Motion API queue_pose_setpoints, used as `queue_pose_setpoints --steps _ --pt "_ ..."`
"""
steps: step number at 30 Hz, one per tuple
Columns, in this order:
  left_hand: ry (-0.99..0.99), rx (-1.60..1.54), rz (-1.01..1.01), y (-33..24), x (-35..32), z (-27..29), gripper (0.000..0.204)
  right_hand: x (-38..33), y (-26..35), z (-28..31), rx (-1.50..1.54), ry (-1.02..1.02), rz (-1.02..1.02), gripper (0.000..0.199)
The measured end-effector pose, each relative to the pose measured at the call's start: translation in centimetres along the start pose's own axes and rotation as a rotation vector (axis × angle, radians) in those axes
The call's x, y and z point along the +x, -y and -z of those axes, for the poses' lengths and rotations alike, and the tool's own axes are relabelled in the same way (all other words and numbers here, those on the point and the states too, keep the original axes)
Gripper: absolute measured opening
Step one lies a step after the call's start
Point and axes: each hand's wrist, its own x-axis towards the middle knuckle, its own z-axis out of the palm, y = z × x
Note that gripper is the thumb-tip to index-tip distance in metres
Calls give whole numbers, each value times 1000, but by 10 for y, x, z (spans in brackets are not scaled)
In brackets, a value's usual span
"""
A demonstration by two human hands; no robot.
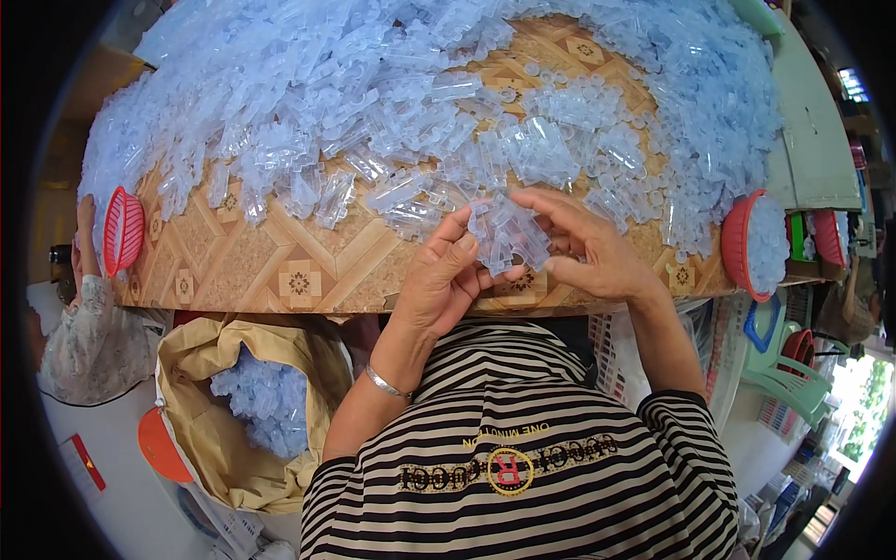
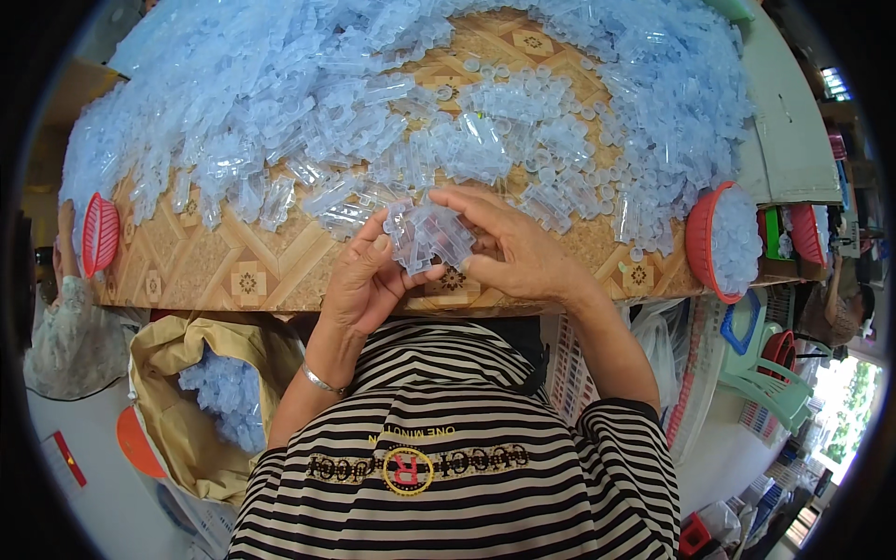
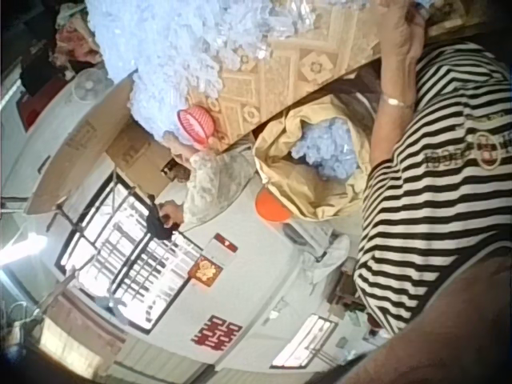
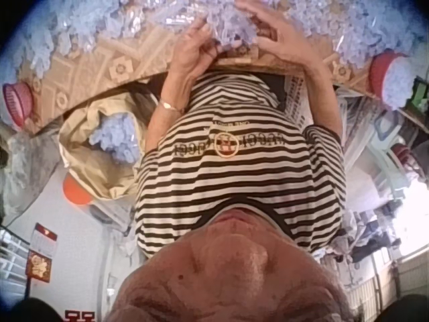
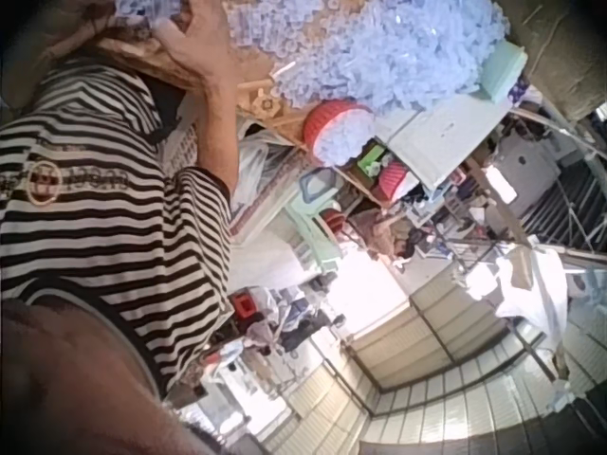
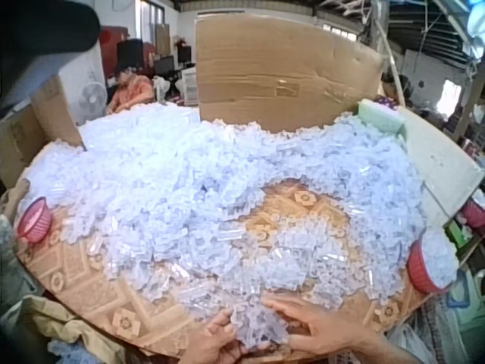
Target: The person assembles plastic components by hand, picking up pieces from the table, fitting them together, and placing completed parts into a bag.
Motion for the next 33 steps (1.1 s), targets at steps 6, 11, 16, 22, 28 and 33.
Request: queue_pose_setpoints --steps 6,11,16,22,28,33 --pt "8 -27 29 1 -1 -1 51 -2 -3 7 -342 93 134 77" --pt "19 -57 62 0 -1 -1 49 -3 0 9 -380 140 177 82" --pt "20 -26 75 0 -1 -4 52 -2 13 12 -269 154 39 81" --pt "15 17 66 1 -1 -13 54 -3 8 8 -230 -53 119 81" --pt "-20 55 75 2 -3 -14 52 1 8 -9 -400 -90 240 83" --pt "-28 73 70 1 -2 -15 53 1 10 -13 -378 -110 226 82"
